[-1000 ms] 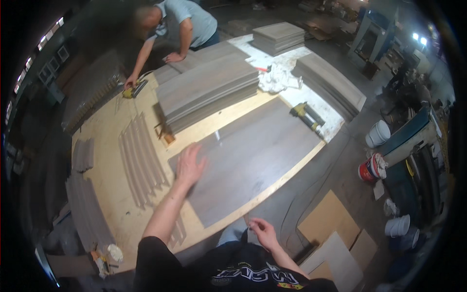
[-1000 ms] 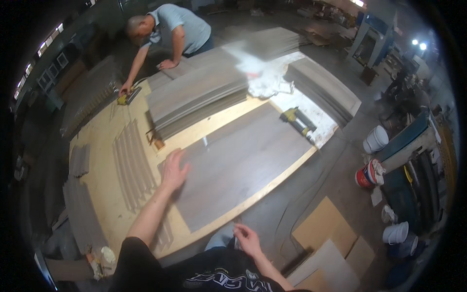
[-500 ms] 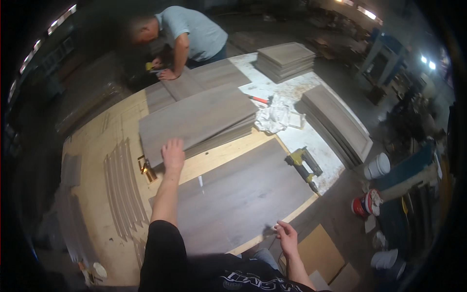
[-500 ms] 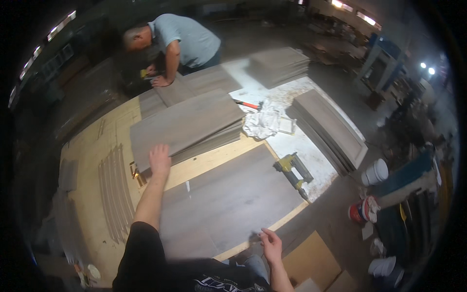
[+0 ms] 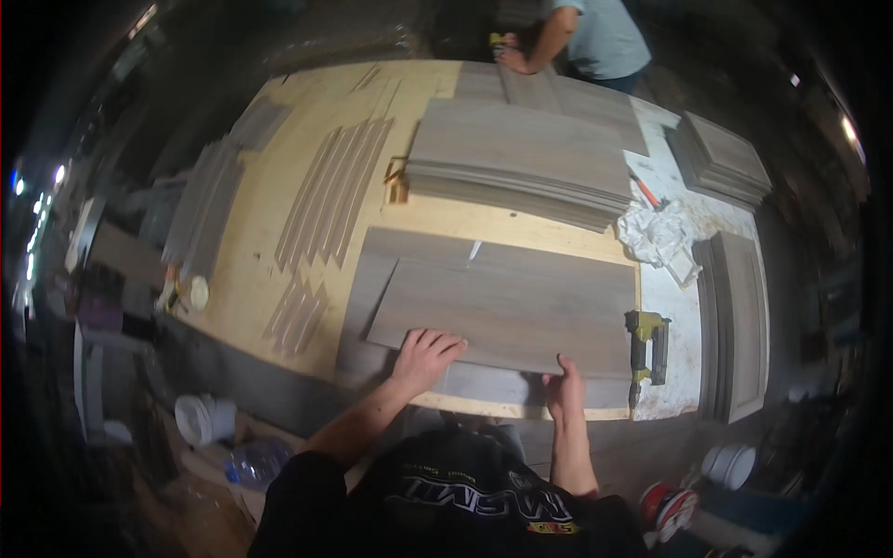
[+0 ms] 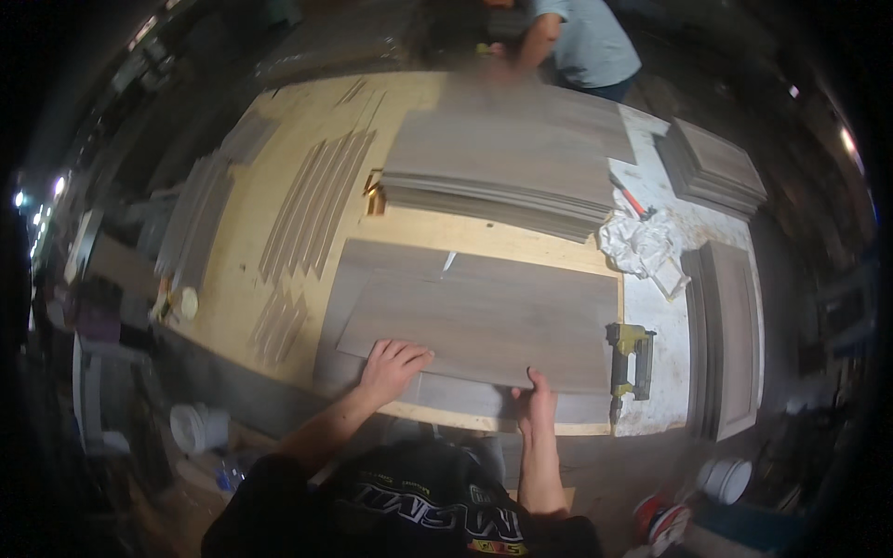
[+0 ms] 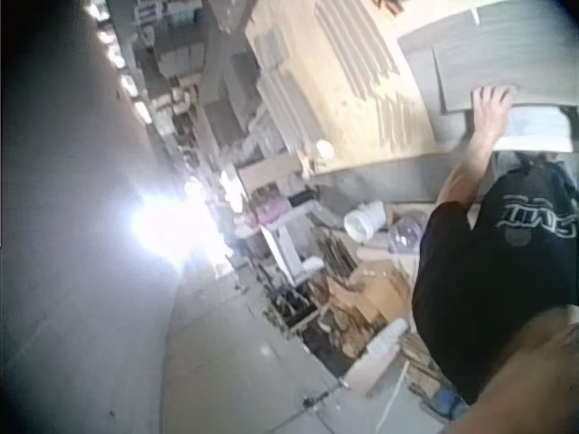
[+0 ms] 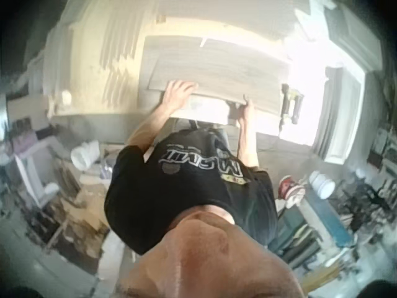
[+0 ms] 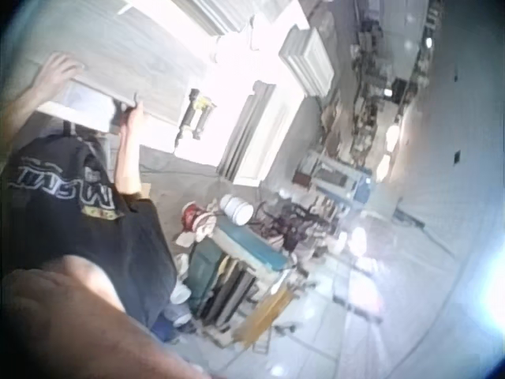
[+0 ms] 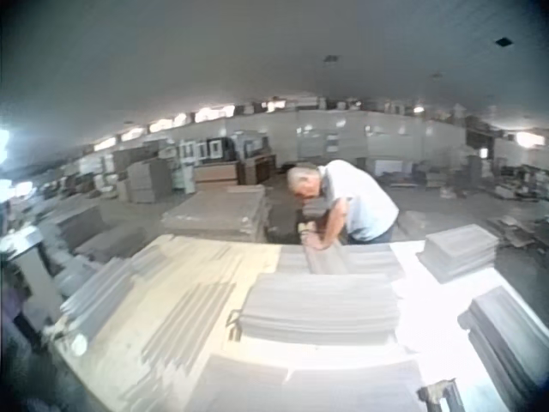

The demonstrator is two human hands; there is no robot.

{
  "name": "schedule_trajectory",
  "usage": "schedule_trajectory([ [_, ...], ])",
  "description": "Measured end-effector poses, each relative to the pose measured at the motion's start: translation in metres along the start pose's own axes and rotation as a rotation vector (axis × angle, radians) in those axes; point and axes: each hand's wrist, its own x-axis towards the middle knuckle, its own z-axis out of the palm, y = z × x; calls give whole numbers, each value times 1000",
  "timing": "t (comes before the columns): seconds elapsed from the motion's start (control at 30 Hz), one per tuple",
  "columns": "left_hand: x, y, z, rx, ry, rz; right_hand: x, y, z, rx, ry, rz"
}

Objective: Assembling wooden furniture panels using a pneumatic nail gun and adhesive.

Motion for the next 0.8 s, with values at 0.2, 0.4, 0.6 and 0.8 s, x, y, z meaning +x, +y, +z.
schedule_trajectory([
  [0.2,-32,18,-12,-73,-172,-148,-24,-34,-46,-719,-330,421],
  [0.4,-101,-22,31,-21,-46,-954,31,-43,-117,-1034,77,-601],
  [0.6,-83,-34,32,-88,-85,-1018,56,-19,-134,-1319,297,-678],
  [0.8,-80,-90,5,-300,-86,-1017,65,-16,-138,-1200,400,-726],
])
